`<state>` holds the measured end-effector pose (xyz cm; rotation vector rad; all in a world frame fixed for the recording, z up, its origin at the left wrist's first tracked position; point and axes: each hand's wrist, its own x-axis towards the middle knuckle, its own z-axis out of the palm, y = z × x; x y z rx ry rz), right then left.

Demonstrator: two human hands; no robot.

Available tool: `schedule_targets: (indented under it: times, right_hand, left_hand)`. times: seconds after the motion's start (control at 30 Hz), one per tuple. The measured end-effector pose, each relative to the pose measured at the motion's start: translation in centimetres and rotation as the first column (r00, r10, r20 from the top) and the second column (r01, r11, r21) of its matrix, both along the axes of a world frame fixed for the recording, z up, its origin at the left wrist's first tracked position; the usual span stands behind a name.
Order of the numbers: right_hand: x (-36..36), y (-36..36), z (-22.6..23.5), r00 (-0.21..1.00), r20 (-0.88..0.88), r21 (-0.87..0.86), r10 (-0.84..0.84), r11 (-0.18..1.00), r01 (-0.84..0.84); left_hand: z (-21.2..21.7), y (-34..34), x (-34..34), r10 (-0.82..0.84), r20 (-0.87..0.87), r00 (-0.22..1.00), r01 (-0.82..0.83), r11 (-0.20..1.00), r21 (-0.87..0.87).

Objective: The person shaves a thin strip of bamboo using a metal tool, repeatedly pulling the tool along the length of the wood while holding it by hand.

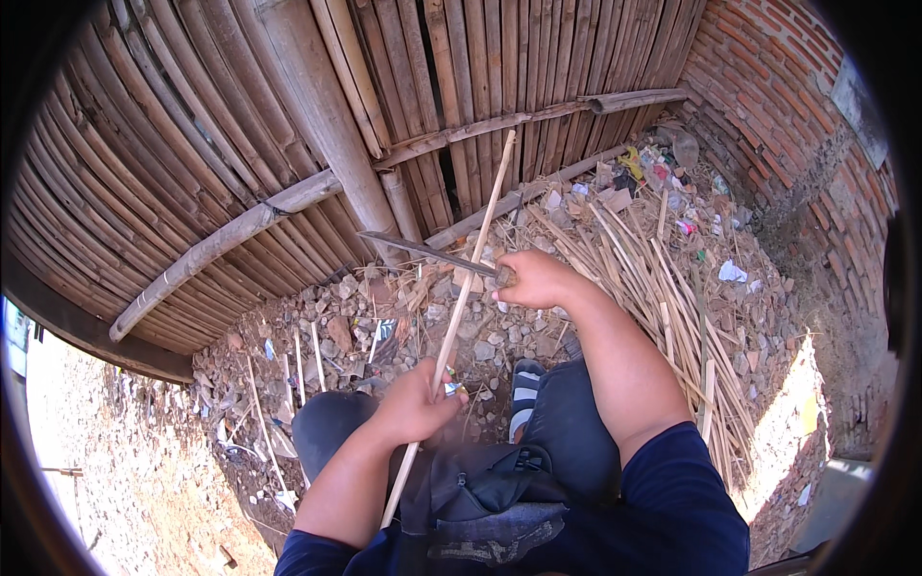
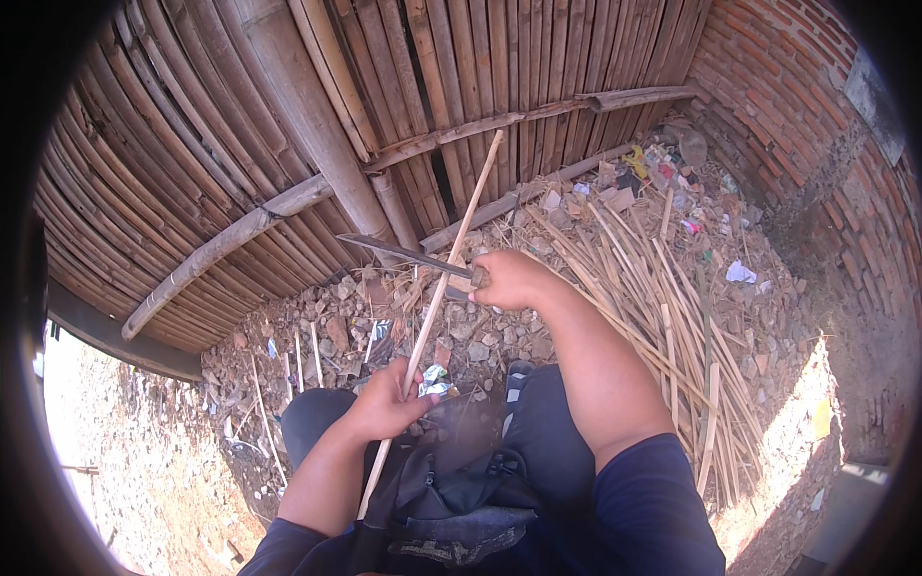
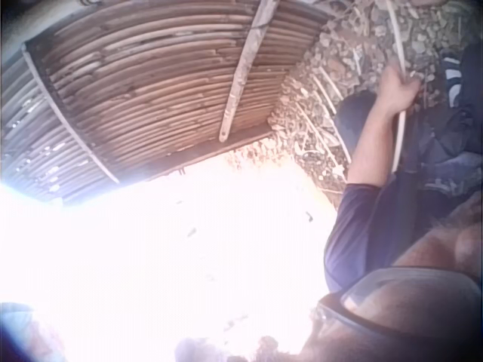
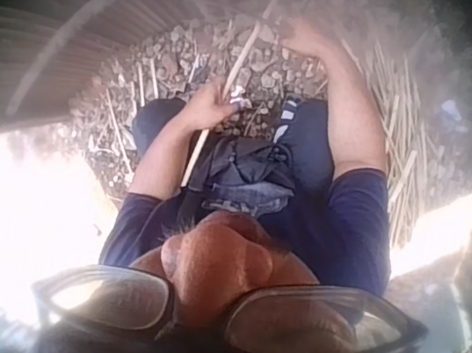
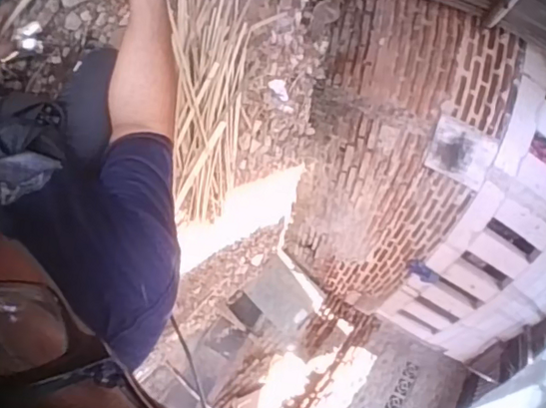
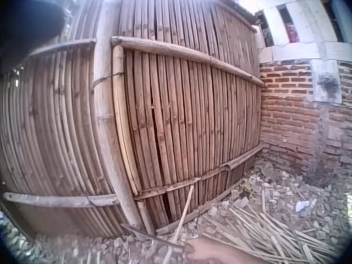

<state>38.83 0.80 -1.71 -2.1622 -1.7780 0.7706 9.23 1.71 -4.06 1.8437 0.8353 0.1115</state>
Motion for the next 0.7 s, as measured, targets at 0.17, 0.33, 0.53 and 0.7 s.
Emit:
schedule_targets:
  times: [0.17, 0.33, 0.53, 0.7]
  right_hand:
    - [0.0, 0.0, 0.1, 1.0, 0.004, -0.002, 0.003, 1.0, -0.003]
    - [1.0, -0.1, -0.3, 1.0, 0.015, 0.025, -0.004, 1.0, 0.003]
    - [-0.4, -0.4, 1.1, 0.998, 0.069, 0.01, -0.005, 1.0, 0.004]
    - [1.0, -0.4, 0.2, 0.992, 0.003, 0.101, -0.128, 0.987, 0.127]
  left_hand:
    - [0.2, -0.1, 0.0, 0.014, -0.012, 1.0, -0.014, 1.0, -0.019]
    - [0.7, -0.2, 0.3, 0.005, -0.006, 1.0, -0.005, 1.0, -0.022]
    - [0.6, -0.2, 0.2, 0.002, 0.005, 1.0, -0.002, 0.998, -0.06]
    - [0.4, -0.5, -0.2, -0.004, 0.022, 1.0, 0.005, 0.999, -0.05]
